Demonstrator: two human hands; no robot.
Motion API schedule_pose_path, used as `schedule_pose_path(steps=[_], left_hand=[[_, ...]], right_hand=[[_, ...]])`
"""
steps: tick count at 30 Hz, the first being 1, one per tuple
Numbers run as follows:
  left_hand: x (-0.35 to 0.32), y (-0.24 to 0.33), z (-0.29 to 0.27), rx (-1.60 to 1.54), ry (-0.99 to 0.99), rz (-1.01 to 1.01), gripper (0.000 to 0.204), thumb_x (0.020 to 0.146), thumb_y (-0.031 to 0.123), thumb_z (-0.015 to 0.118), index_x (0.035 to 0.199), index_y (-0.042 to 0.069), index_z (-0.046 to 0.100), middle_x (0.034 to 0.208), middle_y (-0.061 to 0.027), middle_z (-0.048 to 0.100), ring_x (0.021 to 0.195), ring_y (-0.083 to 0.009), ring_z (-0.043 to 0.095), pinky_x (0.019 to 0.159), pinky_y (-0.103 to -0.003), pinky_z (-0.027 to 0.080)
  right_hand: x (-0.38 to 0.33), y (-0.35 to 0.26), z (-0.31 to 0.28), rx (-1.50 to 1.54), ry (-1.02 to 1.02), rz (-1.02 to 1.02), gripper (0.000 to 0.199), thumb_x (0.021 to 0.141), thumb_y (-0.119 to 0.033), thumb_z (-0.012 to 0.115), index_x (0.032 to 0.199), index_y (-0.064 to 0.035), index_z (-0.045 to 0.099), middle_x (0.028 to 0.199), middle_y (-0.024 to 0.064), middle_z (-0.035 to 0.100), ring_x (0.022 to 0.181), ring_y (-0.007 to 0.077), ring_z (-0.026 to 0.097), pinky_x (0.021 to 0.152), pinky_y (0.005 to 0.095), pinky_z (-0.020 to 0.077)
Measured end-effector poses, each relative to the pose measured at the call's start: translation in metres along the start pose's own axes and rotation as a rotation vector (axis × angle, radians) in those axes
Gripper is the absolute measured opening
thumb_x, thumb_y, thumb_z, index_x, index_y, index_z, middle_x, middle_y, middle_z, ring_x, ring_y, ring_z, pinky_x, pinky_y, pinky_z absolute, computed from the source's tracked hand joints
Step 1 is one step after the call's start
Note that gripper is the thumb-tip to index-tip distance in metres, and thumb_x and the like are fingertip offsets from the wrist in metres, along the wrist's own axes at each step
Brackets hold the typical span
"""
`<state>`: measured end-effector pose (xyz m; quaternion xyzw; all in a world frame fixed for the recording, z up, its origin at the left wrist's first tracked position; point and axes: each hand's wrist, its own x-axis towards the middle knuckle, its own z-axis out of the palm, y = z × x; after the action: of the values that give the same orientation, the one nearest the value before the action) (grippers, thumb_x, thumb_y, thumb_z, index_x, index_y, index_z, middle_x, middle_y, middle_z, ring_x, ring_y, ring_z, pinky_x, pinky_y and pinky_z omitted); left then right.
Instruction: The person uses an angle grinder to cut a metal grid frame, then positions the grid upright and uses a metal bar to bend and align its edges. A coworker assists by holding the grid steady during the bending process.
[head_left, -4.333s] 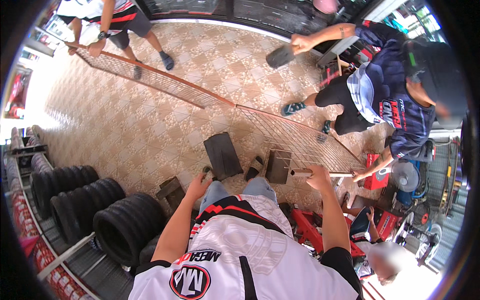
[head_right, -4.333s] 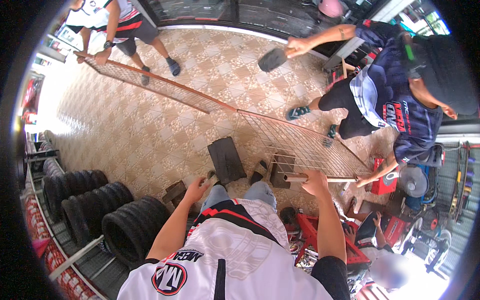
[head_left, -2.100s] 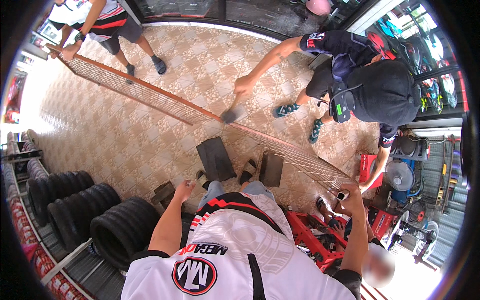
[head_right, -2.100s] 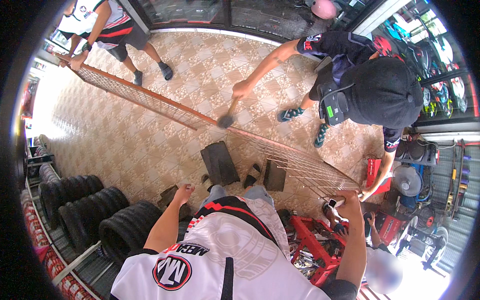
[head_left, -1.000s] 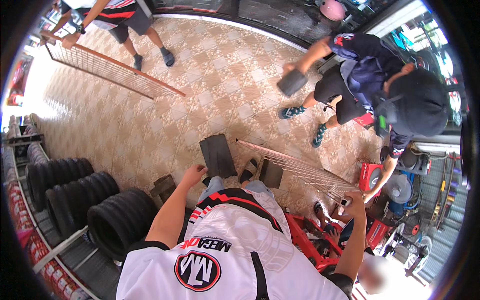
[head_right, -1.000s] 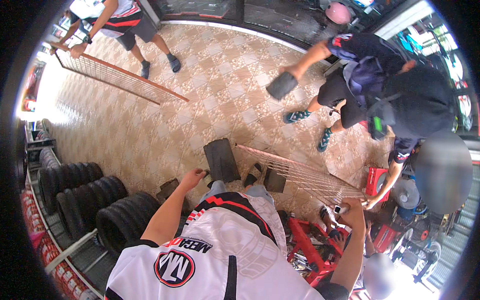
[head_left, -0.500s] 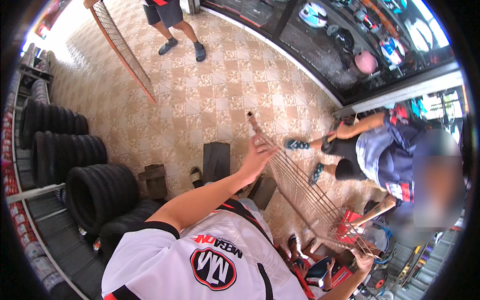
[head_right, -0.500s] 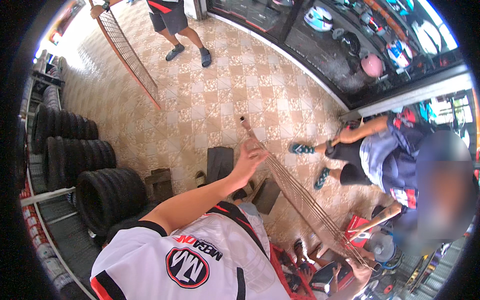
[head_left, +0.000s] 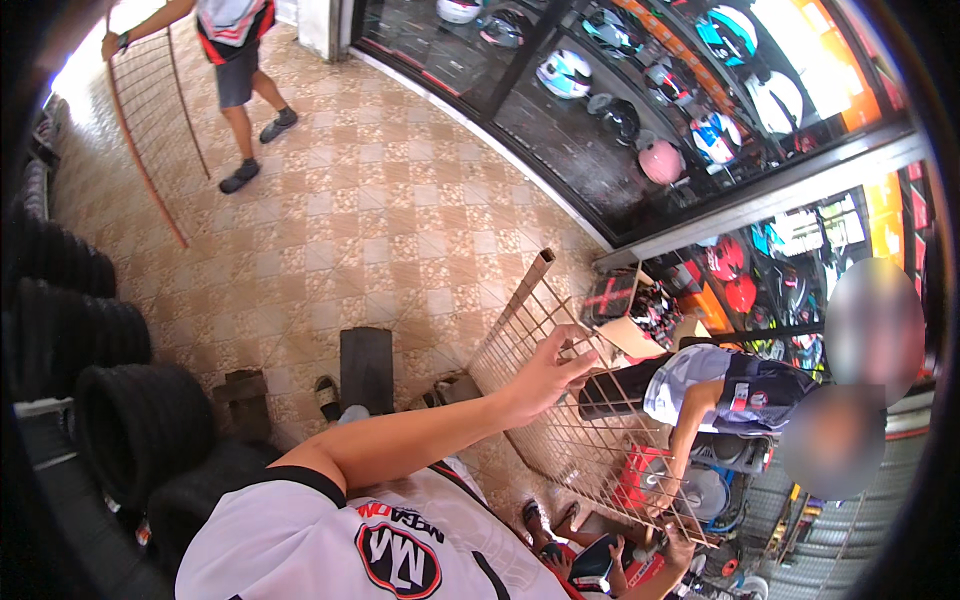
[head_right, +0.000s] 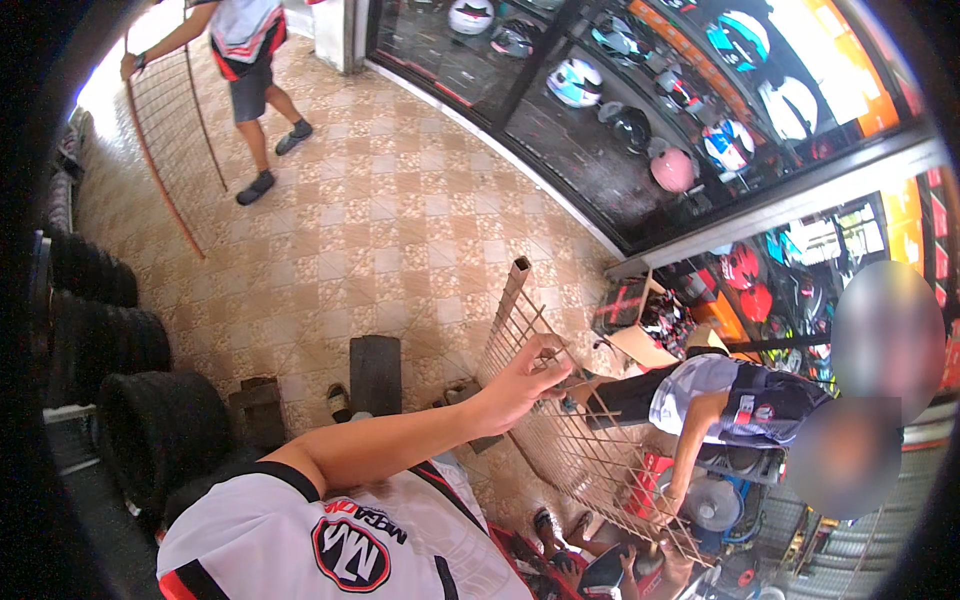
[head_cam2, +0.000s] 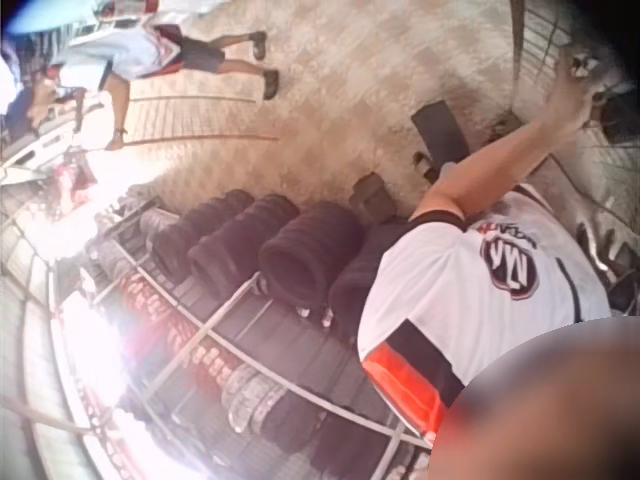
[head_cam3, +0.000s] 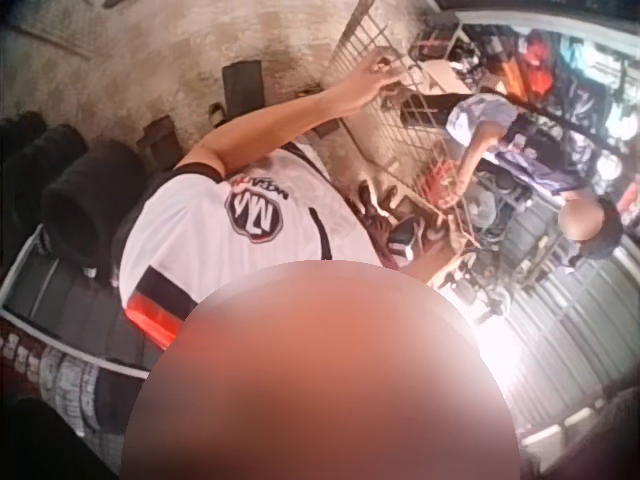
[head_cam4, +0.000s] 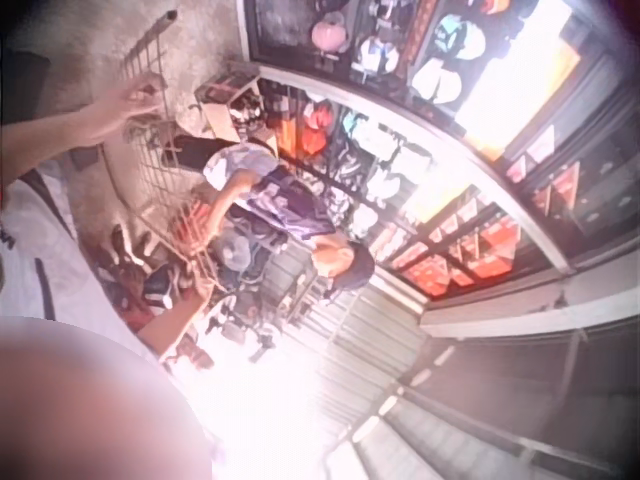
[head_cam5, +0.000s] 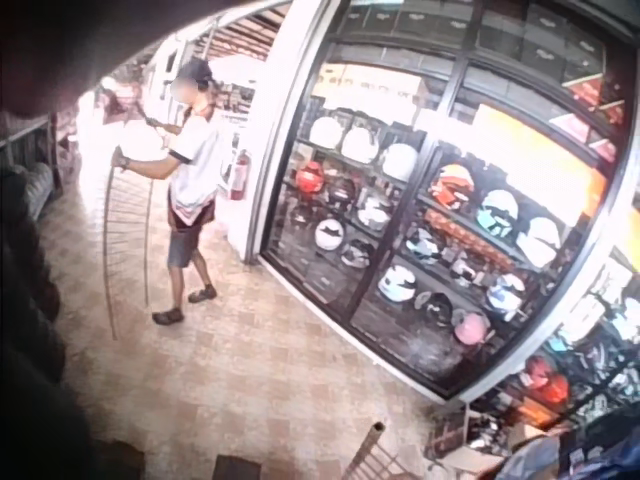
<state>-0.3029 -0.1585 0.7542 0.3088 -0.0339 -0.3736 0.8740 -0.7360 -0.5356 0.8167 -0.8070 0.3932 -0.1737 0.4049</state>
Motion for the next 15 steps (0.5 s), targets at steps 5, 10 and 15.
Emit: schedule_pose_path(steps=[5, 10, 15], left_hand=[[0.006, -0.017, 0.016, 0.149, -0.083, 0.038, 0.051, 0.102, 0.036, 0.067, 0.144, 0.019, 0.043, 0.135, -0.0118, 0.035, 0.114, -0.0196, 0.054, 0.071, -0.03, 0.053], [0.012, -0.024, 0.02, 0.345, -0.073, 0.105, 0.064, 0.1, 0.042, 0.068, 0.148, 0.012, 0.039, 0.139, -0.0161, 0.034, 0.121, -0.0242, 0.05, 0.094, -0.039, 0.051], [0.014, -0.03, 0.021, 0.474, -0.138, 0.012, 0.065, 0.102, 0.033, 0.068, 0.153, 0.008, 0.034, 0.143, -0.016, 0.031, 0.137, -0.0315, 0.046, 0.105, -0.041, 0.05]], right_hand=[[-0.025, 0.003, 0.014, 0.026, -0.026, 0.114, 0.032, 0.086, -0.012, 0.083, 0.112, -0.003, 0.065, 0.097, 0.0051, 0.068, 0.091, 0.0174, 0.062, 0.084, 0.0336, 0.0515], [-0.044, 0.015, 0.044, 0.293, 0.029, 0.494, 0.031, 0.087, -0.004, 0.08, 0.114, -0.0052, 0.065, 0.107, 0.0086, 0.07, 0.097, 0.0188, 0.064, 0.086, 0.0343, 0.0548], [-0.03, 0.07, 0.03, 0.165, -0.018, 0.381, 0.032, 0.087, -0.005, 0.081, 0.115, -0.0048, 0.065, 0.109, 0.0095, 0.07, 0.099, 0.02, 0.065, 0.084, 0.0354, 0.0568]])
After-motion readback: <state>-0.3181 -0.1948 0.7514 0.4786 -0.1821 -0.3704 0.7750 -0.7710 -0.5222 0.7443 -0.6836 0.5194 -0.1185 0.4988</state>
